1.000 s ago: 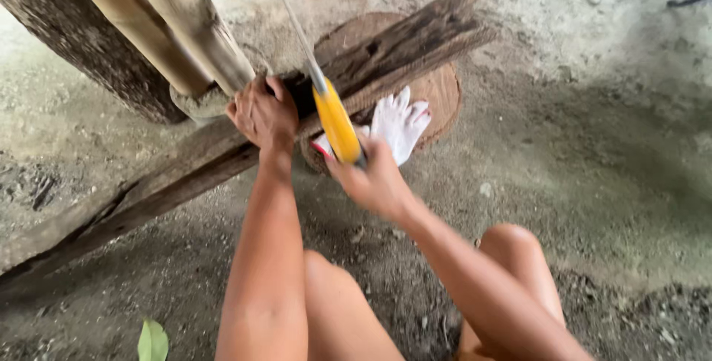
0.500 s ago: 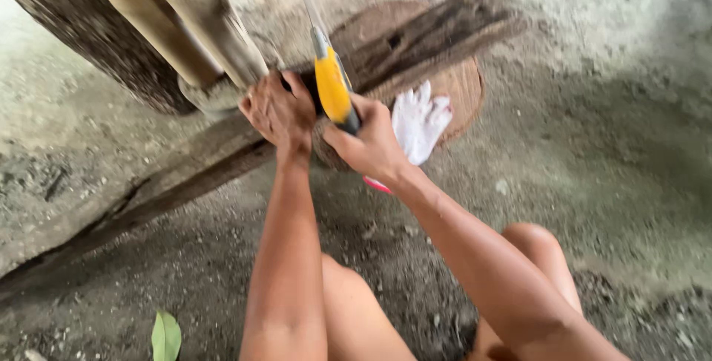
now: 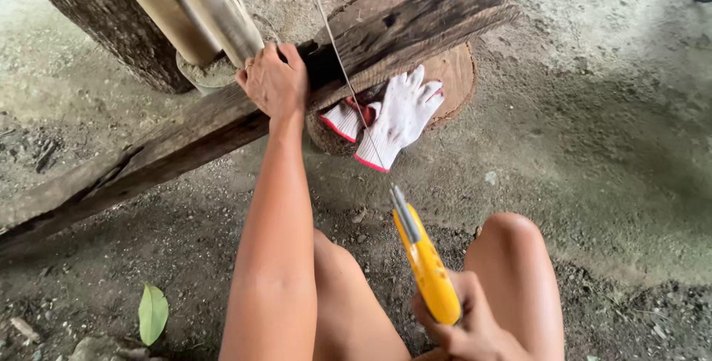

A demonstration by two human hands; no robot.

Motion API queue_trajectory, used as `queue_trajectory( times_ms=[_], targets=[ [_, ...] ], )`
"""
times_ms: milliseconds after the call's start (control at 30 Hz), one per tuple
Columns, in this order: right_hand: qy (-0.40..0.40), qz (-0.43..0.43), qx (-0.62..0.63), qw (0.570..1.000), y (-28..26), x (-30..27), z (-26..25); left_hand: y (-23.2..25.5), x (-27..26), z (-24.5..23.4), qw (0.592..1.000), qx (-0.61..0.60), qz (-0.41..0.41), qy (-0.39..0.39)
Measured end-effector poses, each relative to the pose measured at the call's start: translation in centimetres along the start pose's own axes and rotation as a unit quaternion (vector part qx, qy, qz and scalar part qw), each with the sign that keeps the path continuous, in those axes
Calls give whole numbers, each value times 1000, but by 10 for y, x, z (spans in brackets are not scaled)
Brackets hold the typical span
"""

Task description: The person cuts a piece of wood resting on a log using a handsaw.

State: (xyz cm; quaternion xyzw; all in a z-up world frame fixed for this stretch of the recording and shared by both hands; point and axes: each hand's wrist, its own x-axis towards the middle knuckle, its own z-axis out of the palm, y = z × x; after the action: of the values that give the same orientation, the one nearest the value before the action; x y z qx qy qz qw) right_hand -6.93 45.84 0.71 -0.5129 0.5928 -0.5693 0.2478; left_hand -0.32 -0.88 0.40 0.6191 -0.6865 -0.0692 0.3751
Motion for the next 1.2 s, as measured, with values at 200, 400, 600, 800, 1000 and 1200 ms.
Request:
queue_trajectory(
  times_ms=[200, 400, 600, 800, 1000, 1200],
  targets=[
    [-83, -95, -27, 992, -3, 77, 13, 1, 3, -2, 999, -3, -17, -31],
    [-20, -31, 23, 999, -15, 312, 93, 8, -3, -8, 999, 19, 2, 47],
    [-61, 35, 50, 996, -1, 207, 67, 9, 1, -9, 999, -12, -37, -9],
    [-64, 34, -8, 997, -7, -6, -12, -7, -5, -1, 997, 61, 22, 37],
    [-148, -75, -7, 986, 14, 67, 10, 2, 2, -7, 1000, 9, -12, -5],
    [-47, -17, 67, 996, -2, 306, 92, 10, -8, -17, 1000, 3, -24, 12]
  ],
)
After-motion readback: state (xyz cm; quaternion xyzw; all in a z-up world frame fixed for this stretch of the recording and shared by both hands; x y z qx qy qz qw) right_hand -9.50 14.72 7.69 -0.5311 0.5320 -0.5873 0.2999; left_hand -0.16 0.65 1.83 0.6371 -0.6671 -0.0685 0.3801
